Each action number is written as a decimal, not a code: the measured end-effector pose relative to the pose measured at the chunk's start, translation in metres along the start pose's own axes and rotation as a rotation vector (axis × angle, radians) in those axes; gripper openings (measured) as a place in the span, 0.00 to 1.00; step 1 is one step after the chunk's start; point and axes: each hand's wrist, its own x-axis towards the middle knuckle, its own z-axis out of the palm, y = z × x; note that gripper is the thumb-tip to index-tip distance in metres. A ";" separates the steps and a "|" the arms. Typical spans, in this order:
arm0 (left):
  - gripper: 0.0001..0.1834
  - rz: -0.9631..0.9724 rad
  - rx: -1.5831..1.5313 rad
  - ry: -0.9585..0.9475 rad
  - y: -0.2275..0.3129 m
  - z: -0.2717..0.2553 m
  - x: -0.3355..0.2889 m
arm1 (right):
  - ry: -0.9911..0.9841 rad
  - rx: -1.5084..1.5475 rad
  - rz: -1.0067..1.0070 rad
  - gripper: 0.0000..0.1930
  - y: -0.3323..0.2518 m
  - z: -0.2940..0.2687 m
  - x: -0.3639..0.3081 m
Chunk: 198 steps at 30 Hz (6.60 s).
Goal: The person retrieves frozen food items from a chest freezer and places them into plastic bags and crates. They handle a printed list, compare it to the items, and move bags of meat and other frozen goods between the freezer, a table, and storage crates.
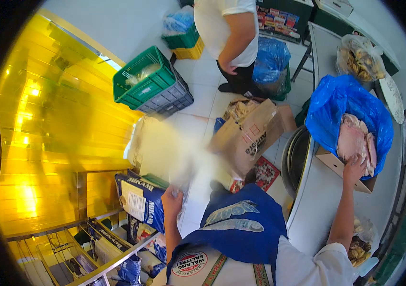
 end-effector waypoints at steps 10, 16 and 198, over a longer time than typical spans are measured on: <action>0.08 0.021 -0.053 0.031 -0.007 -0.047 0.066 | -0.408 -0.230 -0.035 0.23 -0.065 -0.014 -0.011; 0.08 -0.030 -0.093 0.033 -0.048 -0.073 0.079 | -0.344 -0.125 0.064 0.24 -0.058 0.015 -0.027; 0.09 -0.073 0.001 0.074 -0.087 -0.077 0.026 | -0.976 -0.269 -0.591 0.12 -0.106 -0.008 0.050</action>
